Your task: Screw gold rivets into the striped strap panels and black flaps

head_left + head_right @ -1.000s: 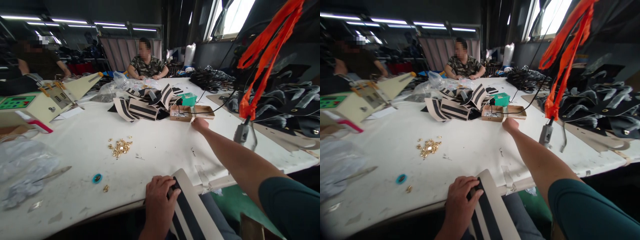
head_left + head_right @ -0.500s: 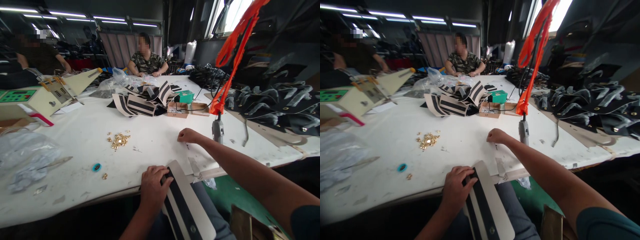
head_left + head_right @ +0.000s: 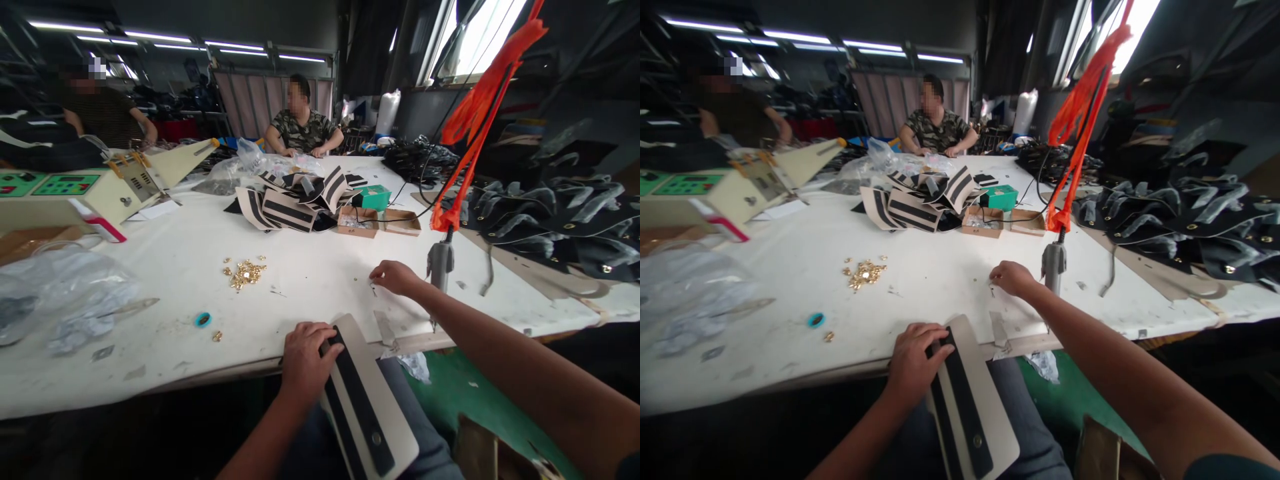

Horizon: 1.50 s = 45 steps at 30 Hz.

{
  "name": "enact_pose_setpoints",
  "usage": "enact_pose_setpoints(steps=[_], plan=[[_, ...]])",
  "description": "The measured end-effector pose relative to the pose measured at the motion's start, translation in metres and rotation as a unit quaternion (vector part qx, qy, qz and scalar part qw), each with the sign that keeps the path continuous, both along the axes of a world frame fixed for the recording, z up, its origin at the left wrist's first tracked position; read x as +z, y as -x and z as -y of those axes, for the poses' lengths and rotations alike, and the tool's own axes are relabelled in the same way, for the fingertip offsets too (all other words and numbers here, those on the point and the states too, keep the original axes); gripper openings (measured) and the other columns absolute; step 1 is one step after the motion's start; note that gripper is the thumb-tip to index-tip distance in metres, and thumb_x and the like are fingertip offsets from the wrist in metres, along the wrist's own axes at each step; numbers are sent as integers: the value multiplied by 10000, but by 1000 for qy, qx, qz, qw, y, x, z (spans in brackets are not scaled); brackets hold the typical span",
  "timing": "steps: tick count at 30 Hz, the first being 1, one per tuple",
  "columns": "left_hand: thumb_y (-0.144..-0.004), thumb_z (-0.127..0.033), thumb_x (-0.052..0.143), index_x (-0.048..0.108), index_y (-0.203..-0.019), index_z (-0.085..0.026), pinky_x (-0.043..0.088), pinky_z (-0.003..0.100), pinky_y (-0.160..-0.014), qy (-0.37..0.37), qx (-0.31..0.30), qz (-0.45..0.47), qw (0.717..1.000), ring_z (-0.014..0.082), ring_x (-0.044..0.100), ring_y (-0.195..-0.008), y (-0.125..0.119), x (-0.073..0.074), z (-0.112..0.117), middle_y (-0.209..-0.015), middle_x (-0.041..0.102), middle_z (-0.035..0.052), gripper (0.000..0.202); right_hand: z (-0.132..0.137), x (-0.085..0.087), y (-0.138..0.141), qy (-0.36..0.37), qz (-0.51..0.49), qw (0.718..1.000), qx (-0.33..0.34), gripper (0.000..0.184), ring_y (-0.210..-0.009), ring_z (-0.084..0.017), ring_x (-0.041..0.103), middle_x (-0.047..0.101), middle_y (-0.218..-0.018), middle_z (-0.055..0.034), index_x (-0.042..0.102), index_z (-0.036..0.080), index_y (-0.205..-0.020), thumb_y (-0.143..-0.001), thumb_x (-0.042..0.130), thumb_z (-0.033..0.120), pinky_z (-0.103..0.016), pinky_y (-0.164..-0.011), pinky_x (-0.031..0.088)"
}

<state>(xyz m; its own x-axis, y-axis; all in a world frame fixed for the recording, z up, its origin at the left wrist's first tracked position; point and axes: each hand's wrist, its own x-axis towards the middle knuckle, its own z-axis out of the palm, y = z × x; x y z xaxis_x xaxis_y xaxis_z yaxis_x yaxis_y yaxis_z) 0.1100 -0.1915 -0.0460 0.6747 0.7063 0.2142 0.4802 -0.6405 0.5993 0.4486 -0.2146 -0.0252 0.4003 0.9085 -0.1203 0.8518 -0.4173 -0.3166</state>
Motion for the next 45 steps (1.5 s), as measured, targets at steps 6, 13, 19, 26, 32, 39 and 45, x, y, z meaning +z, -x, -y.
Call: enact_pose_setpoints(steps=[6, 13, 19, 26, 32, 39, 45], plan=[[-856, -213, 823, 813, -1035, -277, 484, 499, -1011, -1, 2, 1, 1000, 291, 674, -1153, 0, 1, 1, -1167, 811, 3, 190, -4, 5, 0, 40, 0, 999, 1, 104, -931, -202, 702, 774, -1052, -41, 817, 206, -1009, -926, 756, 220, -293, -819, 520], [-849, -209, 825, 810, -1031, -279, 484, 511, -1015, 2, 3, 6, 1000, 295, 674, -1158, 1, 2, 3, -1172, 810, 4, 195, -4, 12, 0, 91, 5, 995, -30, 199, -927, -209, 698, 758, -1050, -46, 762, 178, -1024, -971, 756, 369, -390, -879, 565], [-857, -227, 819, 807, -1039, -282, 477, 507, -1012, 6, 0, 8, 1000, 296, 666, -1161, 0, 2, 2, -1172, 809, 16, 191, -5, 10, 0, 105, 6, 994, -41, 229, -876, -202, 695, 757, -969, -42, 764, 173, -993, -954, 755, 398, -365, -842, 554], [-873, -236, 793, 806, -1043, -280, 466, 507, -1029, 9, 2, 3, 1000, 292, 657, -1170, 1, 3, 3, -1187, 805, 23, 176, -3, 12, 2, 89, -1, 994, -63, 202, -855, -217, 711, 787, -925, -59, 822, 202, -951, -862, 767, 376, -272, -705, 475], [-871, -220, 786, 807, -1035, -278, 472, 499, -1022, 10, 3, 1, 1000, 288, 660, -1168, 1, 7, 4, -1175, 808, 11, 176, -2, 15, 6, 88, -37, 992, -77, 156, -717, -188, 702, 766, -768, -47, 829, 178, -854, -822, 738, 302, -248, -623, 465], [-862, -221, 797, 810, -1031, -284, 472, 485, -1019, 8, 6, 3, 1000, 281, 663, -1163, 1, 5, 4, -1170, 807, 4, 181, -3, 16, 9, 76, -44, 993, -78, 111, -670, -189, 688, 744, -700, -52, 807, 160, -763, -769, 734, 243, -248, -599, 454], [-856, -212, 805, 809, -1033, -279, 465, 480, -1010, 6, 2, 8, 1000, 274, 667, -1155, 1, 4, 4, -1164, 806, -4, 189, 2, 13, 13, 50, -52, 995, -73, 88, -673, -194, 690, 753, -716, -52, 795, 154, -784, -751, 721, 188, -250, -619, 464]])
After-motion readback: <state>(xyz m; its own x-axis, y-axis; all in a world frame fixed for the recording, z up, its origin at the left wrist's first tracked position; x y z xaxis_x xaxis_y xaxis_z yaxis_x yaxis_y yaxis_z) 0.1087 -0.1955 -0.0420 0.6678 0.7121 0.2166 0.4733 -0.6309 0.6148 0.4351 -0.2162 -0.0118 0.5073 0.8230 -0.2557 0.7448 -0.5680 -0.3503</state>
